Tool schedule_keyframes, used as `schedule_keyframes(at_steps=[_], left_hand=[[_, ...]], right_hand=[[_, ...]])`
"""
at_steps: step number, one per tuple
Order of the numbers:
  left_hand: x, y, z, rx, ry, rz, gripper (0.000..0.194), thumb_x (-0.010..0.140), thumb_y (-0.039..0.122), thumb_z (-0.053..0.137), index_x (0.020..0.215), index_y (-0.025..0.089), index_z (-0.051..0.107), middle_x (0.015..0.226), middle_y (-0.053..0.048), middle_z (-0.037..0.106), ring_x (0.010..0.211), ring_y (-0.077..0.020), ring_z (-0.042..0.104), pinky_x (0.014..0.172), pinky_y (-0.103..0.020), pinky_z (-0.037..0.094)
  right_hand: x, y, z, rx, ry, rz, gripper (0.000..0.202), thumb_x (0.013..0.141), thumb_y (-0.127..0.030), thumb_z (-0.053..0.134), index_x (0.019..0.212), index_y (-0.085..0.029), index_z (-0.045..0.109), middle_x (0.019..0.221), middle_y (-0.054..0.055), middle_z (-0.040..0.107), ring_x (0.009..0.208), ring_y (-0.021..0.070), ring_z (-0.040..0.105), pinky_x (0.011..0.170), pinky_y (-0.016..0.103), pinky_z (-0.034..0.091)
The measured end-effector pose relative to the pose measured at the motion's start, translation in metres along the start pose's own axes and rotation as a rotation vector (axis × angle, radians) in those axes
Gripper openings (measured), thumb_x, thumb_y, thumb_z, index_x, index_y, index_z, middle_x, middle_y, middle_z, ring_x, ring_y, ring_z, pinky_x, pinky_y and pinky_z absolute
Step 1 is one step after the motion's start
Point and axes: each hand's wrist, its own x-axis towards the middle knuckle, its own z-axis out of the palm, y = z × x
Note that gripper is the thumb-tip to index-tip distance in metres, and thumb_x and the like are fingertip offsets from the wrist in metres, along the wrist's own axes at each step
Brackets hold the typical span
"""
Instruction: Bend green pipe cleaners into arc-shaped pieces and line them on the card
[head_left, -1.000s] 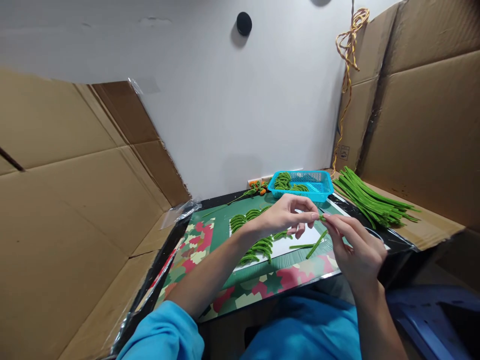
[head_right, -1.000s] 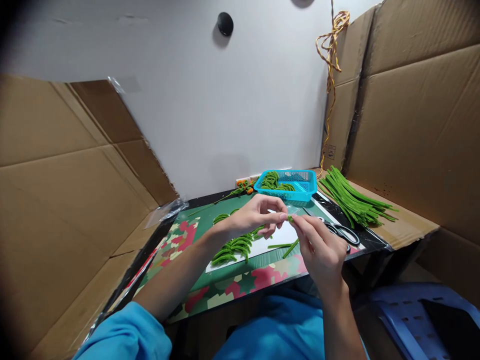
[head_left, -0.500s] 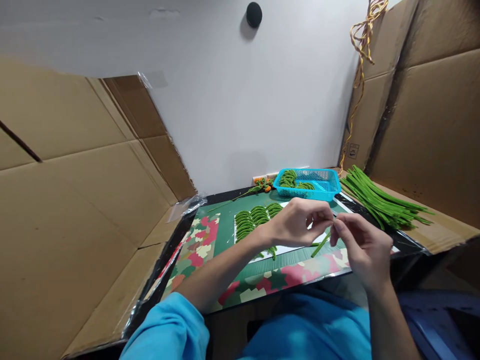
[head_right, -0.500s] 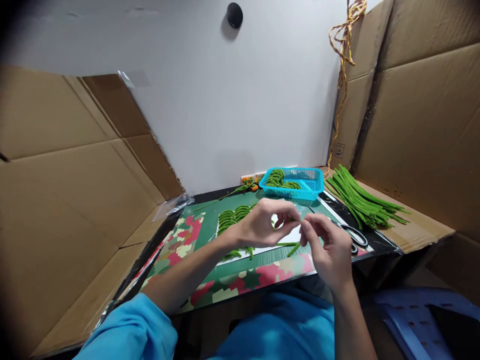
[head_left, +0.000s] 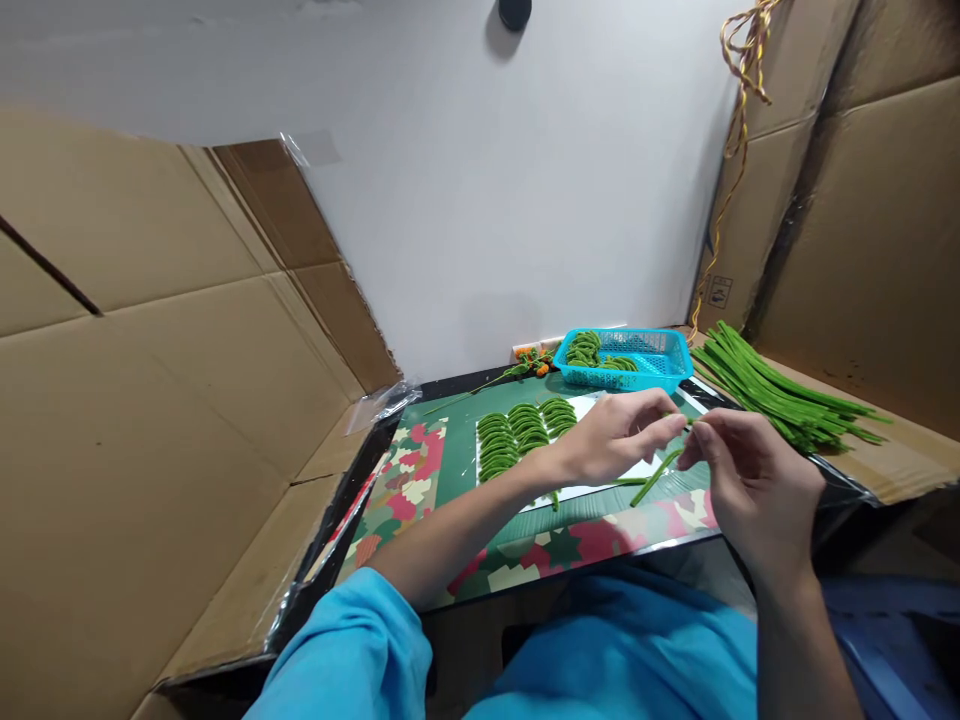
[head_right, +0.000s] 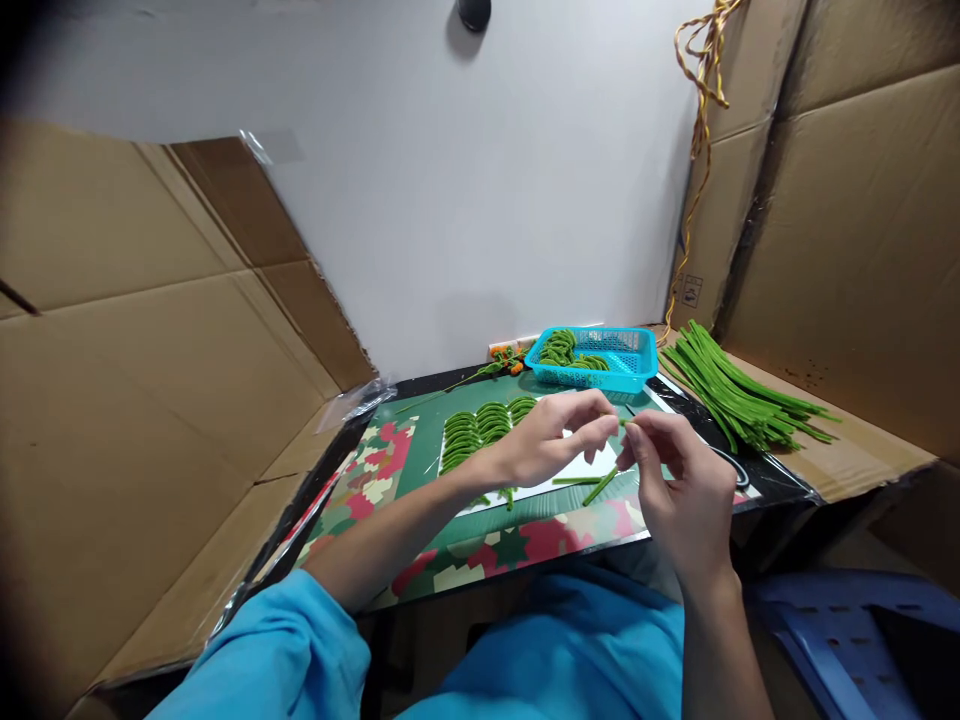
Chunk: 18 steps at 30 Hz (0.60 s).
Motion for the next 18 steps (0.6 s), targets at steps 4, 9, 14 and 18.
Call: schedule_keyframes(at_steps=[4,9,14,18], left_hand=[[0.005,-0.005,0.007,-0.436,-0.03,-0.182,0.05,0.093,0.066,0.069,0.087,0.017,0.058,0.067,0.001,0.059,0.056,-0.011,0.056,0.052,-0.025,0.039],[0.007,-0.004,0.004,-0.684,0.007,-0.36,0.045,0.078,0.051,0.086,0.081,0.017,0.057,0.065,0.008,0.048,0.05,-0.0066,0.049,0.047,-0.021,0.028],[0.005,0.008,-0.007,-0.75,-0.059,-0.426,0.043,0.072,0.042,0.092,0.082,0.017,0.059,0.068,0.007,0.048,0.052,-0.0054,0.047,0.049,-0.021,0.027],[0.005,0.014,-0.011,-0.733,-0.099,-0.422,0.044,0.069,0.04,0.095,0.084,0.016,0.061,0.068,0.006,0.051,0.056,-0.0058,0.047,0.051,-0.021,0.028]], right_hand=[[0.001,0.003,0.0,-0.247,0.018,-0.242,0.006,0.104,-0.023,0.066,0.102,-0.023,0.072,0.079,-0.001,0.073,0.063,0.0147,0.07,0.065,0.029,0.056],[0.004,0.002,0.001,-0.38,-0.027,-0.38,0.011,0.105,-0.019,0.061,0.105,-0.024,0.07,0.087,0.002,0.075,0.071,0.0166,0.072,0.067,0.029,0.054],[0.003,0.006,0.004,-0.333,-0.012,-0.353,0.008,0.104,-0.02,0.063,0.107,-0.024,0.069,0.091,0.001,0.076,0.069,0.0152,0.072,0.065,0.027,0.057],[0.002,0.009,0.003,-0.31,0.005,-0.294,0.008,0.104,-0.022,0.063,0.108,-0.025,0.069,0.094,0.002,0.076,0.067,0.015,0.071,0.063,0.027,0.058]])
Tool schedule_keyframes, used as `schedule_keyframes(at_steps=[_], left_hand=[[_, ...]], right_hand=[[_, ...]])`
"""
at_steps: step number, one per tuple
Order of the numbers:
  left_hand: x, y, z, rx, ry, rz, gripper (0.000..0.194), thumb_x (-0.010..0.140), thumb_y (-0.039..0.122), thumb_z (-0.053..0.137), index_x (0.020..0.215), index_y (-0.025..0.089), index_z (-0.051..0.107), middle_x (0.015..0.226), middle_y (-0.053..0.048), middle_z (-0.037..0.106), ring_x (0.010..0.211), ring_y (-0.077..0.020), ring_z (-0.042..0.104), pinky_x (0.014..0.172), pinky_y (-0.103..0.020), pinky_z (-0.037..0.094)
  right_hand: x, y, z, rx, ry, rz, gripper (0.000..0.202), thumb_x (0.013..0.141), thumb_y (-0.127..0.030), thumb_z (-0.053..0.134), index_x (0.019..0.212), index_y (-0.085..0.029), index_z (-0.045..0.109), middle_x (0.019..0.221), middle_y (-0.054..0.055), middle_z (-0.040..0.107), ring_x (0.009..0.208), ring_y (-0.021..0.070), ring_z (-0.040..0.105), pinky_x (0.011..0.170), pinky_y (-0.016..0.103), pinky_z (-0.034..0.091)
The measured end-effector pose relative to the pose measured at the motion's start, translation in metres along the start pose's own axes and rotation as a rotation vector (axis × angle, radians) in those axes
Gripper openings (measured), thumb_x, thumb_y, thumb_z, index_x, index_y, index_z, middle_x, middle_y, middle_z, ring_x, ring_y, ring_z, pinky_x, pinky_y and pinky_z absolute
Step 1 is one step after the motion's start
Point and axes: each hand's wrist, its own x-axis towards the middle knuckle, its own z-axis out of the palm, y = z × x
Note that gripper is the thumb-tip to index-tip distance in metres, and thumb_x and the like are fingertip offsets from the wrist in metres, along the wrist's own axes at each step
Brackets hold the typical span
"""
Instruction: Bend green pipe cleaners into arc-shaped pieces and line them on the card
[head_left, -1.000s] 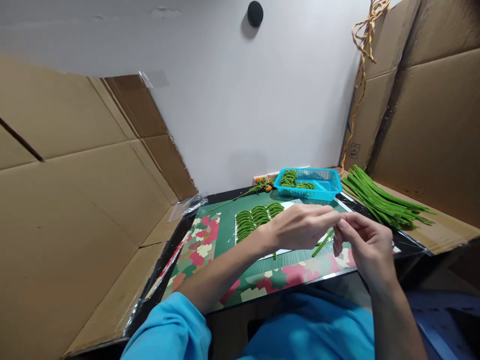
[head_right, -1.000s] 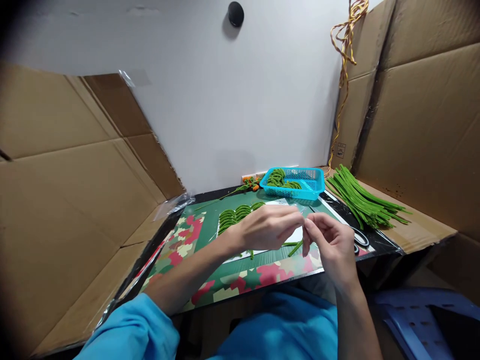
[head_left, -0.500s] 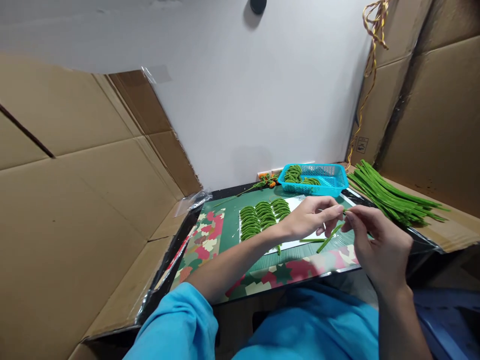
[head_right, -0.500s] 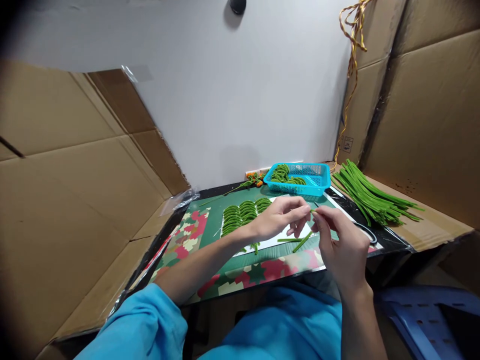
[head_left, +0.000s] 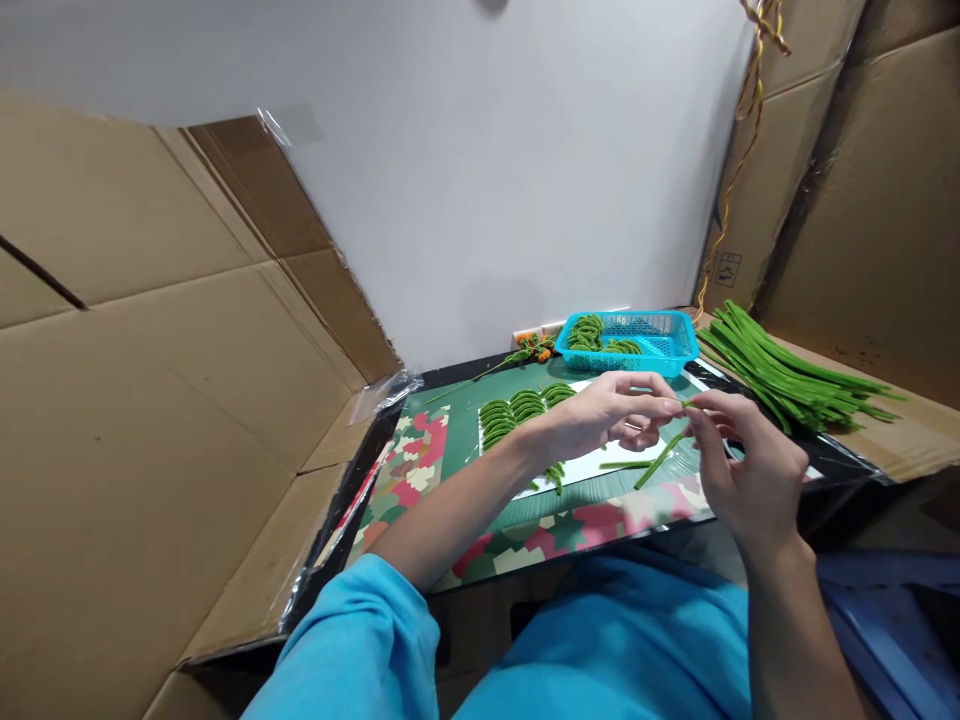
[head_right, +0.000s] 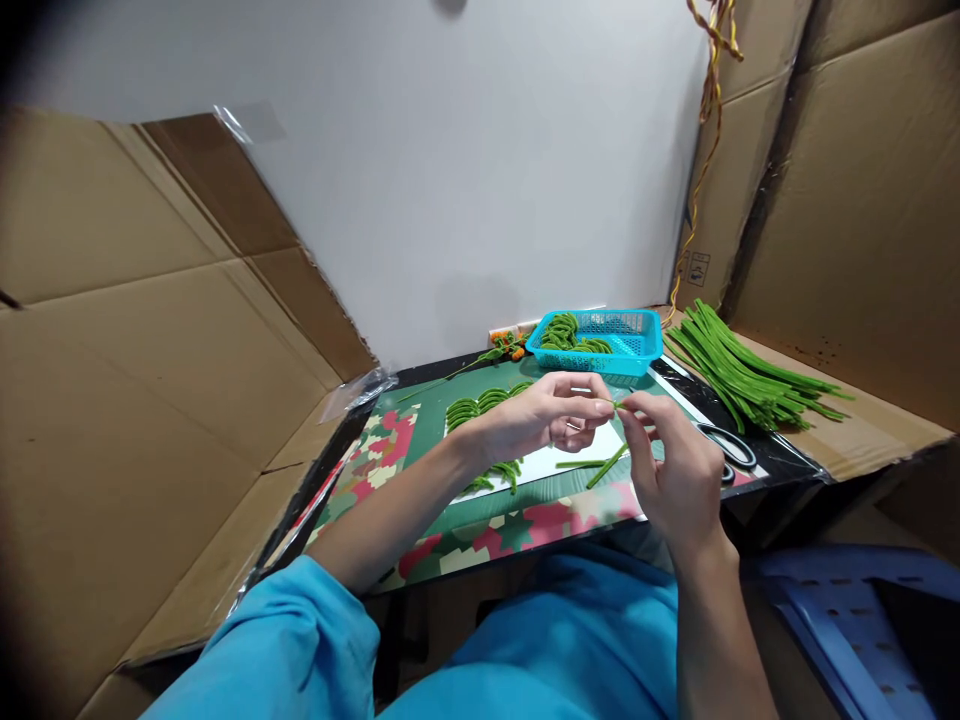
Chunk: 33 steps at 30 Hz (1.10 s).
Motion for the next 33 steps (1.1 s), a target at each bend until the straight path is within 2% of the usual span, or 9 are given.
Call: schedule_keyframes(at_steps=[8,13,17,20,24,26,28,30,33], left_hand=[[0.001,-0.001,0.0,0.026,0.004,0.033,0.035,0.077,0.036,0.09,0.08,0.016,0.061,0.065,0.004,0.055,0.055,-0.0058,0.049,0.05,-0.021,0.03],[0.001,-0.002,0.002,0.094,0.009,0.131,0.034,0.078,0.038,0.087,0.078,0.017,0.06,0.061,0.004,0.058,0.048,-0.0062,0.047,0.046,-0.022,0.026],[-0.003,0.001,0.004,0.218,-0.032,0.192,0.031,0.082,0.038,0.083,0.079,0.016,0.06,0.061,0.003,0.057,0.048,-0.007,0.046,0.045,-0.022,0.028],[-0.007,0.004,0.006,0.51,-0.037,0.324,0.027,0.093,0.036,0.072,0.079,0.016,0.06,0.064,0.003,0.055,0.054,-0.0083,0.048,0.052,-0.024,0.038],[-0.01,0.001,0.006,1.248,-0.016,0.612,0.014,0.1,0.015,0.056,0.092,0.016,0.067,0.084,-0.003,0.065,0.075,-0.0138,0.061,0.067,-0.027,0.046],[-0.01,-0.002,0.004,1.479,-0.028,0.674,0.019,0.101,0.01,0.052,0.106,0.017,0.069,0.096,-0.006,0.069,0.083,-0.0161,0.065,0.07,-0.028,0.048],[-0.009,-0.003,0.001,1.495,-0.017,0.701,0.019,0.105,0.013,0.049,0.106,0.016,0.068,0.097,-0.007,0.068,0.083,-0.0161,0.065,0.07,-0.028,0.048],[-0.007,-0.004,-0.001,1.32,0.022,0.693,0.019,0.107,0.021,0.051,0.098,0.015,0.066,0.089,-0.005,0.066,0.077,-0.0138,0.061,0.068,-0.027,0.047],[-0.002,-0.004,-0.001,0.897,0.083,0.543,0.027,0.106,0.041,0.059,0.096,0.016,0.064,0.079,0.0,0.062,0.067,-0.0105,0.055,0.061,-0.024,0.044]], right_hand=[[-0.002,0.003,-0.002,0.114,-0.058,0.068,0.008,0.105,-0.027,0.061,0.105,-0.024,0.069,0.091,0.002,0.073,0.067,0.0147,0.07,0.064,0.028,0.059],[0.0,-0.004,-0.001,0.473,-0.097,0.261,0.01,0.103,-0.03,0.065,0.102,-0.022,0.071,0.083,0.001,0.071,0.065,0.0163,0.07,0.057,0.029,0.059],[0.006,-0.012,-0.004,0.79,-0.132,0.459,0.014,0.097,-0.033,0.074,0.091,-0.02,0.074,0.068,0.0,0.068,0.052,0.0151,0.064,0.046,0.027,0.055],[0.011,-0.014,-0.006,0.968,-0.212,0.687,0.022,0.09,-0.038,0.08,0.08,-0.019,0.073,0.058,-0.002,0.061,0.038,0.012,0.051,0.029,0.023,0.04],[0.014,-0.012,-0.008,1.024,-0.232,0.895,0.023,0.078,-0.036,0.088,0.076,-0.018,0.074,0.057,-0.002,0.062,0.034,0.0081,0.042,0.026,0.021,0.036],[0.014,-0.011,-0.008,1.01,-0.224,0.872,0.023,0.078,-0.036,0.089,0.079,-0.017,0.076,0.059,-0.002,0.063,0.036,0.0083,0.044,0.028,0.021,0.038],[0.014,-0.01,-0.009,0.968,-0.204,0.775,0.022,0.083,-0.037,0.086,0.082,-0.017,0.076,0.062,-0.001,0.063,0.04,0.0092,0.047,0.03,0.021,0.04],[0.014,-0.012,-0.009,0.875,-0.152,0.646,0.02,0.09,-0.037,0.082,0.085,-0.018,0.076,0.066,-0.001,0.066,0.044,0.0108,0.053,0.036,0.023,0.045],[0.012,-0.014,-0.006,0.67,-0.059,0.483,0.014,0.097,-0.033,0.075,0.092,-0.02,0.074,0.072,-0.001,0.067,0.049,0.0113,0.058,0.046,0.025,0.049]])
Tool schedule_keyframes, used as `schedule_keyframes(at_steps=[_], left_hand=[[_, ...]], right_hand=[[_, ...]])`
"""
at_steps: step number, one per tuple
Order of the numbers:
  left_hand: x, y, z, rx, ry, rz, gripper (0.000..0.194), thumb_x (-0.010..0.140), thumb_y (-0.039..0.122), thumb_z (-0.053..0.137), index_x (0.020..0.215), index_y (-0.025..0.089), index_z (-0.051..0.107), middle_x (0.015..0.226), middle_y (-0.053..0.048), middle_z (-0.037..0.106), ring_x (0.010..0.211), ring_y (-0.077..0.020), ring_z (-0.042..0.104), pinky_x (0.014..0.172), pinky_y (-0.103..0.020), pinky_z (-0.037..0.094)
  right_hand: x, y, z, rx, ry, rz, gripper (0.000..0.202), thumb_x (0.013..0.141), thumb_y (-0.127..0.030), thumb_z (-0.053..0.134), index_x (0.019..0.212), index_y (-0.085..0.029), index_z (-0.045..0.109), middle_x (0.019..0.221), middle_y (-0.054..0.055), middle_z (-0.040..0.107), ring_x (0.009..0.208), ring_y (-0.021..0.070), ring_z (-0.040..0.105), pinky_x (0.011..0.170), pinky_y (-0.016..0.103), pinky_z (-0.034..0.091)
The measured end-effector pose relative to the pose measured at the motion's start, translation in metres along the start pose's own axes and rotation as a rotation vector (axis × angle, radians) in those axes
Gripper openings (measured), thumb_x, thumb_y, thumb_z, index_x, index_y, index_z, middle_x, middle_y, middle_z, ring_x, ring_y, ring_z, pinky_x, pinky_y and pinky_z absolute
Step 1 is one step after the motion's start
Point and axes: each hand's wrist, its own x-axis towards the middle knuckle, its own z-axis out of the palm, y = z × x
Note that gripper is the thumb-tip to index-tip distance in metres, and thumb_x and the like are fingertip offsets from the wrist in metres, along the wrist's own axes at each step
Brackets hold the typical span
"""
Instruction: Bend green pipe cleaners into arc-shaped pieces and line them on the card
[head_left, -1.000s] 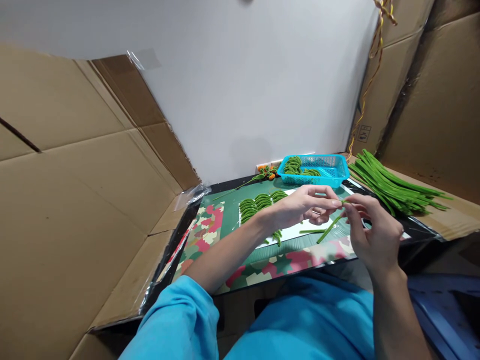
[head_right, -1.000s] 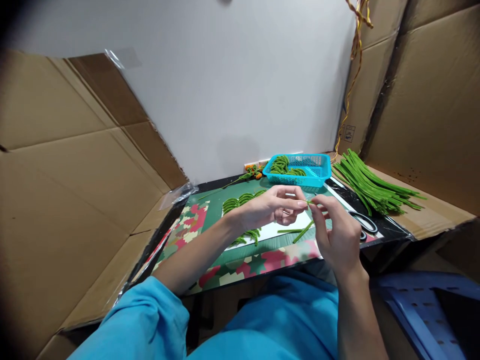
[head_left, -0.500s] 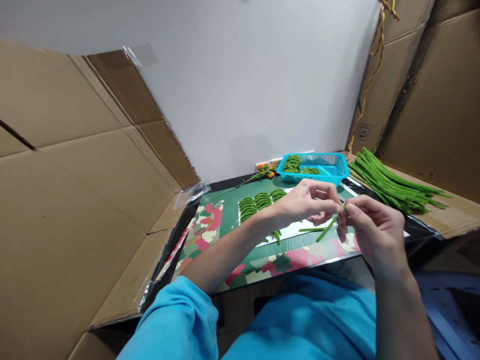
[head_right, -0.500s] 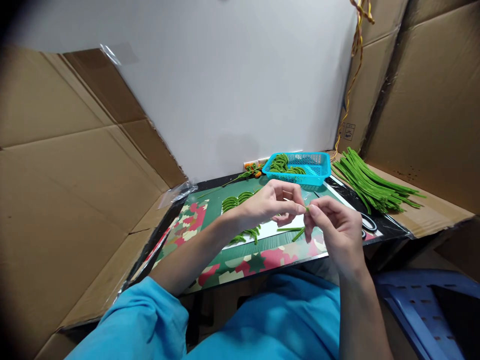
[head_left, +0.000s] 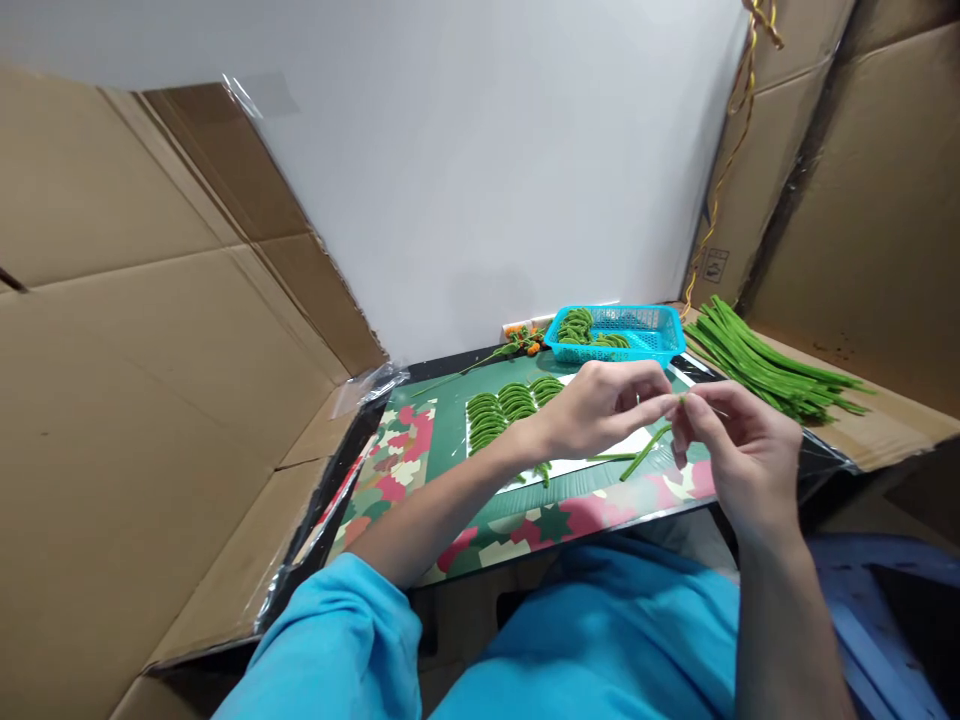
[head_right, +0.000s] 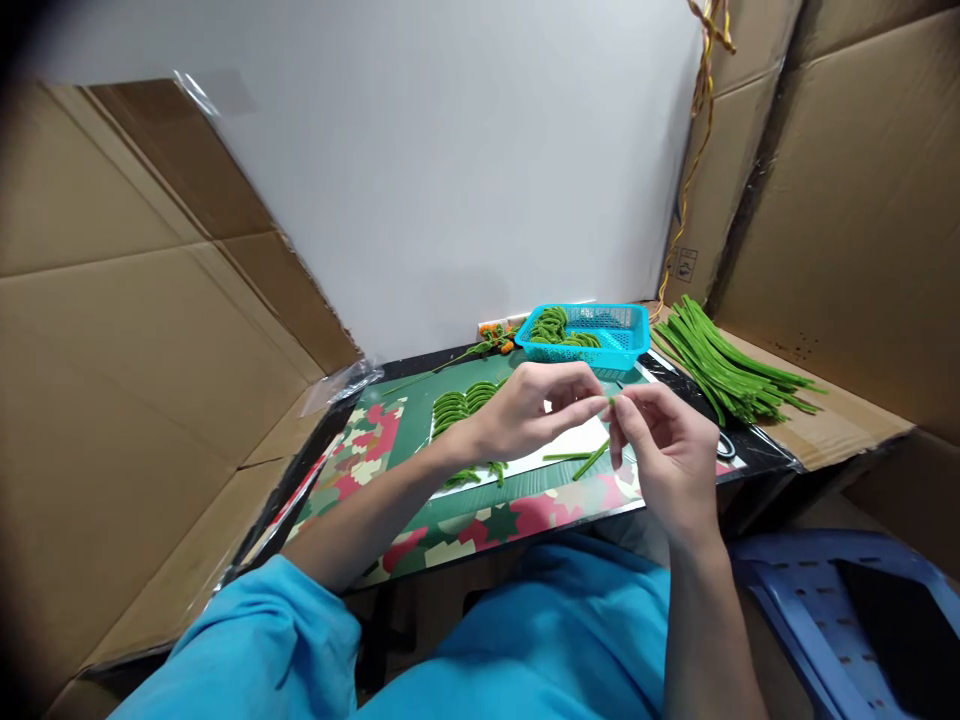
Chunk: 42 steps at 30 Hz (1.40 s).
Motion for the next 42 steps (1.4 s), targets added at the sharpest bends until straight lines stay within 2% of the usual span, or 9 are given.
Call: schedule_keyframes(at_steps=[4,9,19,23,26,31,35,37,42], left_hand=[[0.005,-0.002,0.006,-0.494,-0.032,-0.264,0.044,0.098,0.059,0.066,0.088,0.017,0.058,0.066,0.004,0.052,0.052,-0.0083,0.047,0.05,-0.024,0.036],[0.006,-0.004,0.008,-0.814,-0.063,-0.415,0.048,0.088,0.056,0.081,0.083,0.017,0.055,0.068,0.006,0.047,0.05,-0.0044,0.04,0.046,-0.021,0.021],[0.006,-0.001,0.006,-0.724,-0.051,-0.406,0.047,0.083,0.055,0.085,0.087,0.016,0.06,0.063,0.004,0.053,0.052,-0.006,0.045,0.048,-0.02,0.029],[0.004,0.002,0.006,-0.494,0.022,-0.254,0.041,0.091,0.053,0.077,0.088,0.016,0.058,0.06,0.004,0.056,0.05,-0.0087,0.051,0.049,-0.022,0.038],[0.001,0.007,0.004,-0.104,0.027,-0.086,0.026,0.104,0.038,0.062,0.091,0.017,0.057,0.069,0.002,0.06,0.057,-0.0095,0.055,0.053,-0.022,0.041],[0.0,-0.002,0.0,0.799,-0.002,0.439,0.023,0.108,0.009,0.04,0.098,0.015,0.06,0.084,-0.004,0.066,0.072,-0.0146,0.062,0.065,-0.028,0.046],[0.005,-0.02,-0.002,0.948,0.002,0.722,0.025,0.111,0.013,0.04,0.104,0.015,0.063,0.08,-0.003,0.067,0.071,-0.016,0.063,0.069,-0.031,0.049],[0.006,-0.024,-0.002,0.842,-0.007,0.619,0.027,0.112,0.017,0.039,0.102,0.016,0.064,0.083,-0.005,0.068,0.074,-0.0159,0.064,0.072,-0.03,0.05],[0.005,-0.017,0.0,0.136,0.003,0.021,0.031,0.109,0.042,0.054,0.094,0.017,0.062,0.078,-0.002,0.063,0.068,-0.0127,0.06,0.063,-0.026,0.046]], right_hand=[[-0.003,0.008,0.004,-0.22,0.071,-0.175,0.009,0.102,-0.029,0.069,0.098,-0.021,0.072,0.077,-0.002,0.065,0.055,0.0106,0.058,0.052,0.025,0.049],[-0.004,0.016,0.003,-0.346,0.079,-0.277,0.006,0.103,-0.026,0.067,0.101,-0.022,0.071,0.086,0.001,0.068,0.068,0.014,0.065,0.063,0.028,0.053],[-0.003,0.016,-0.002,-0.24,-0.015,-0.141,0.012,0.104,-0.032,0.065,0.097,-0.022,0.067,0.073,-0.003,0.061,0.06,0.0123,0.056,0.058,0.026,0.047],[-0.003,0.011,0.004,-0.117,0.006,-0.061,0.017,0.102,-0.035,0.068,0.09,-0.021,0.067,0.067,-0.004,0.057,0.053,0.01,0.048,0.049,0.023,0.038],[-0.001,0.007,0.007,-0.004,0.012,0.007,0.019,0.098,-0.035,0.073,0.088,-0.02,0.07,0.064,-0.003,0.057,0.053,0.0098,0.048,0.048,0.023,0.039],[0.004,0.002,0.001,0.313,-0.077,0.317,0.024,0.085,-0.038,0.084,0.081,-0.018,0.072,0.06,-0.005,0.05,0.044,0.005,0.036,0.04,0.019,0.026],[0.007,0.002,-0.004,0.401,-0.144,0.473,0.03,0.079,-0.041,0.088,0.077,-0.017,0.069,0.06,-0.006,0.048,0.041,0.0024,0.029,0.038,0.017,0.021],[0.008,0.004,-0.003,0.351,-0.12,0.434,0.03,0.081,-0.042,0.086,0.079,-0.018,0.069,0.061,-0.006,0.05,0.042,0.0036,0.033,0.037,0.018,0.025],[0.007,0.007,0.002,0.056,-0.014,0.106,0.024,0.092,-0.04,0.079,0.087,-0.02,0.068,0.064,-0.004,0.06,0.048,0.0097,0.05,0.043,0.023,0.04]])
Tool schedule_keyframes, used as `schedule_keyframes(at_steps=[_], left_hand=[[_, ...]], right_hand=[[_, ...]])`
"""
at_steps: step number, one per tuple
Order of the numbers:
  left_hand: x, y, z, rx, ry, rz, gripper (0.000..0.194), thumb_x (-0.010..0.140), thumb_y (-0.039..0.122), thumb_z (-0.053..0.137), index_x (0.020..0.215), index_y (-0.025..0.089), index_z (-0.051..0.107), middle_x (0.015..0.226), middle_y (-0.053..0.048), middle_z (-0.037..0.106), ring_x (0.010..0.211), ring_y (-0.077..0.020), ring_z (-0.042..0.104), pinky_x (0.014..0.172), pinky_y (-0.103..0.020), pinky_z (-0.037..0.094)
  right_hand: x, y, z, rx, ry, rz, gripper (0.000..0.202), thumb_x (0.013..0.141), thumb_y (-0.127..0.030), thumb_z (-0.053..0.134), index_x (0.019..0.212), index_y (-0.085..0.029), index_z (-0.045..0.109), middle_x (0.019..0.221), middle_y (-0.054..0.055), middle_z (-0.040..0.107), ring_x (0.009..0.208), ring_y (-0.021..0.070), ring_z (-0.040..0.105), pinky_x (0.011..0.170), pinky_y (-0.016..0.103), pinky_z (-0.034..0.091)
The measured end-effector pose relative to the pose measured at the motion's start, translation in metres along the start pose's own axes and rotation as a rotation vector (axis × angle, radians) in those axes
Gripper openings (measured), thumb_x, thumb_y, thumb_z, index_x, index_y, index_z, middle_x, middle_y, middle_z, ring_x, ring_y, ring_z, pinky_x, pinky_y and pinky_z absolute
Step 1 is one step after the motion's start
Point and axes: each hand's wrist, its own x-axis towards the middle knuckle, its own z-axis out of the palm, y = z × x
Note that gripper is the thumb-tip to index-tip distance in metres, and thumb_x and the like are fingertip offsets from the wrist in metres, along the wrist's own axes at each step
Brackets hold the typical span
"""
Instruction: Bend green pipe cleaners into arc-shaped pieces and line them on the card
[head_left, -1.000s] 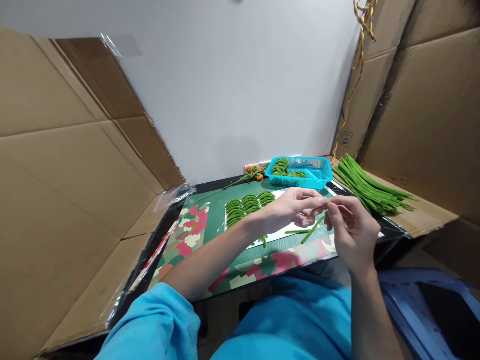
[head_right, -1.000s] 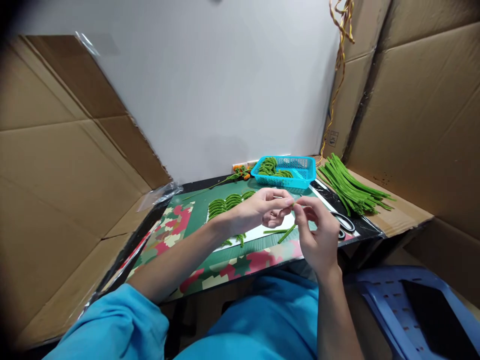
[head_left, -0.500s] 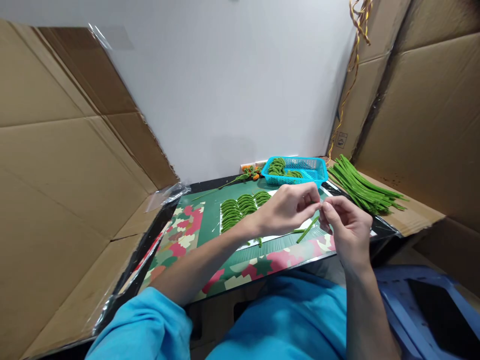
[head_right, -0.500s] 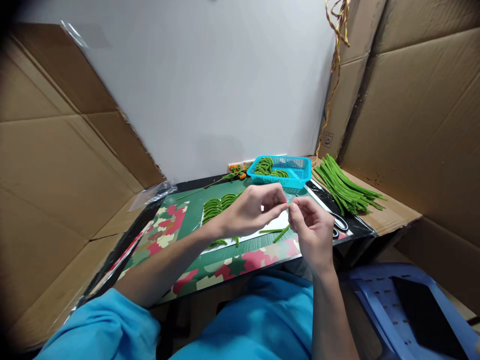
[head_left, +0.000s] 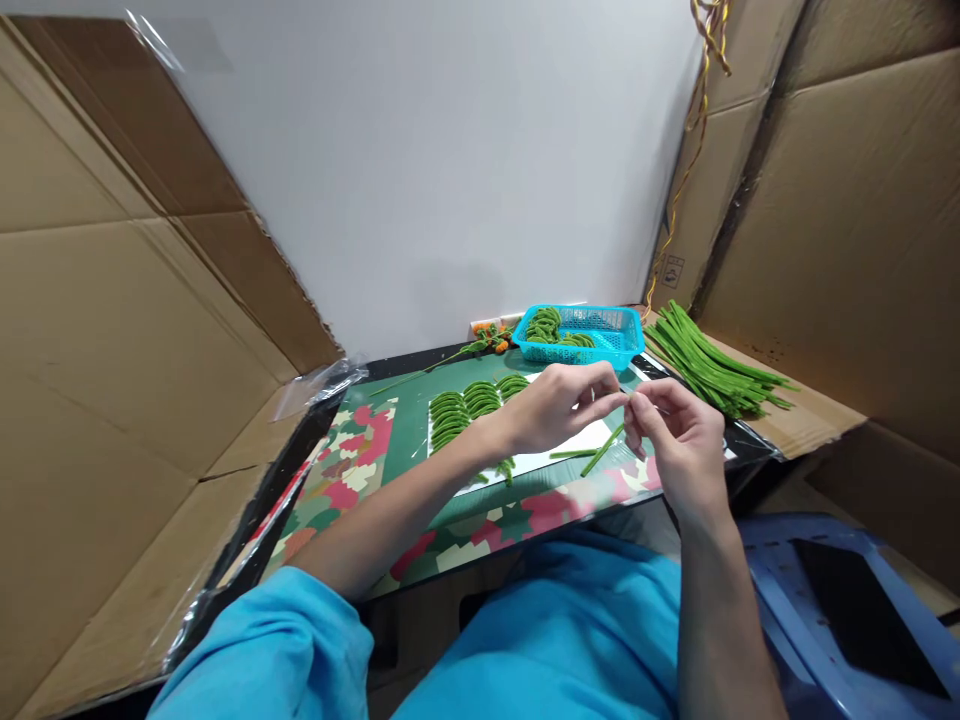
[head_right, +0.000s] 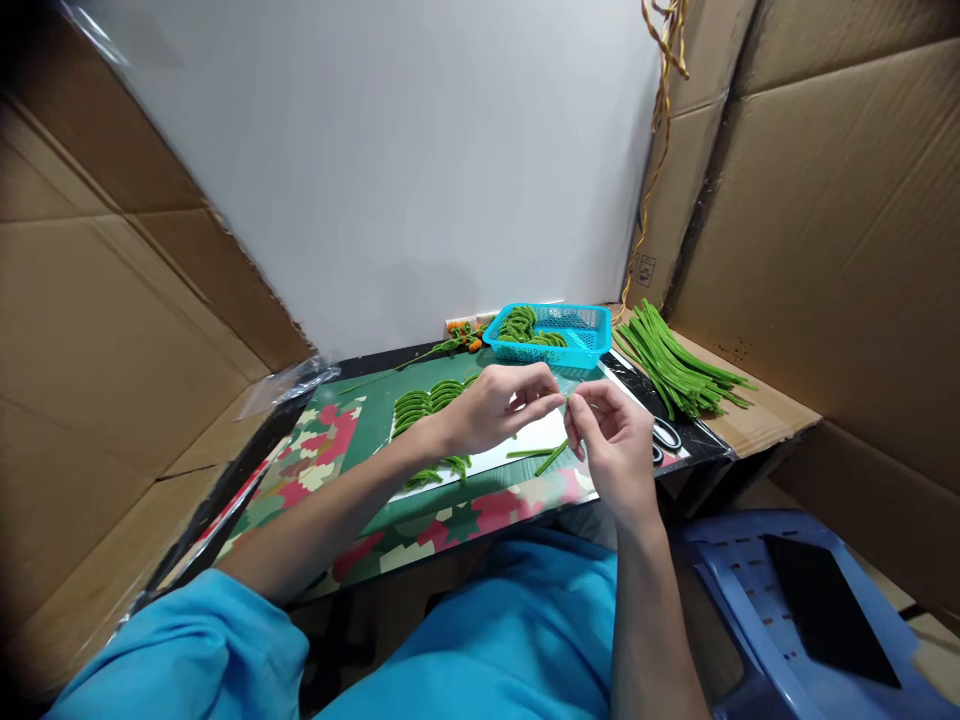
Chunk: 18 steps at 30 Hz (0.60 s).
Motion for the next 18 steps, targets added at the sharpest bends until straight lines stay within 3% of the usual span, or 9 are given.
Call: schedule_keyframes(at_steps=[4,7,10,14,18], left_hand=[[0.0048,0.0068,0.0033,-0.665,-0.105,-0.279,0.042,0.101,0.056,0.062,0.088,0.016,0.059,0.073,-0.001,0.061,0.053,-0.0095,0.054,0.047,-0.023,0.036],[0.0078,0.0062,0.0055,-0.871,-0.069,-0.393,0.043,0.094,0.055,0.072,0.084,0.016,0.058,0.065,0.004,0.054,0.046,-0.0067,0.046,0.043,-0.022,0.025],[0.0081,0.0042,0.0062,-0.859,-0.034,-0.413,0.043,0.091,0.055,0.076,0.084,0.016,0.058,0.064,0.005,0.053,0.046,-0.0065,0.047,0.042,-0.021,0.026],[0.006,0.0054,0.0057,-0.682,0.032,-0.31,0.042,0.094,0.056,0.073,0.09,0.016,0.059,0.07,0.003,0.058,0.05,-0.0063,0.051,0.045,-0.021,0.036],[0.0015,0.0112,0.0053,-0.479,0.068,-0.227,0.039,0.097,0.053,0.07,0.093,0.015,0.063,0.078,0.001,0.062,0.057,-0.0072,0.056,0.05,-0.021,0.044]], right_hand=[[-0.0021,0.0013,0.0035,-0.118,0.039,-0.165,0.017,0.1,-0.037,0.071,0.094,-0.021,0.067,0.067,-0.004,0.061,0.051,0.0116,0.055,0.048,0.025,0.045],[-0.0032,0.0027,0.0054,-0.11,0.034,-0.202,0.015,0.101,-0.035,0.069,0.096,-0.022,0.067,0.067,-0.004,0.062,0.052,0.0123,0.058,0.05,0.026,0.048],[-0.0032,0.0036,0.0066,-0.104,0.076,-0.198,0.014,0.1,-0.033,0.071,0.094,-0.021,0.068,0.068,-0.004,0.064,0.051,0.0112,0.058,0.049,0.024,0.046],[-0.0021,0.0029,0.007,-0.12,0.132,-0.165,0.018,0.098,-0.035,0.073,0.092,-0.019,0.068,0.071,-0.002,0.067,0.05,0.011,0.058,0.047,0.024,0.046],[-0.0005,0.0001,0.0065,-0.117,0.11,-0.136,0.024,0.097,-0.04,0.072,0.086,-0.019,0.067,0.069,-0.002,0.066,0.048,0.0107,0.057,0.045,0.024,0.047]])
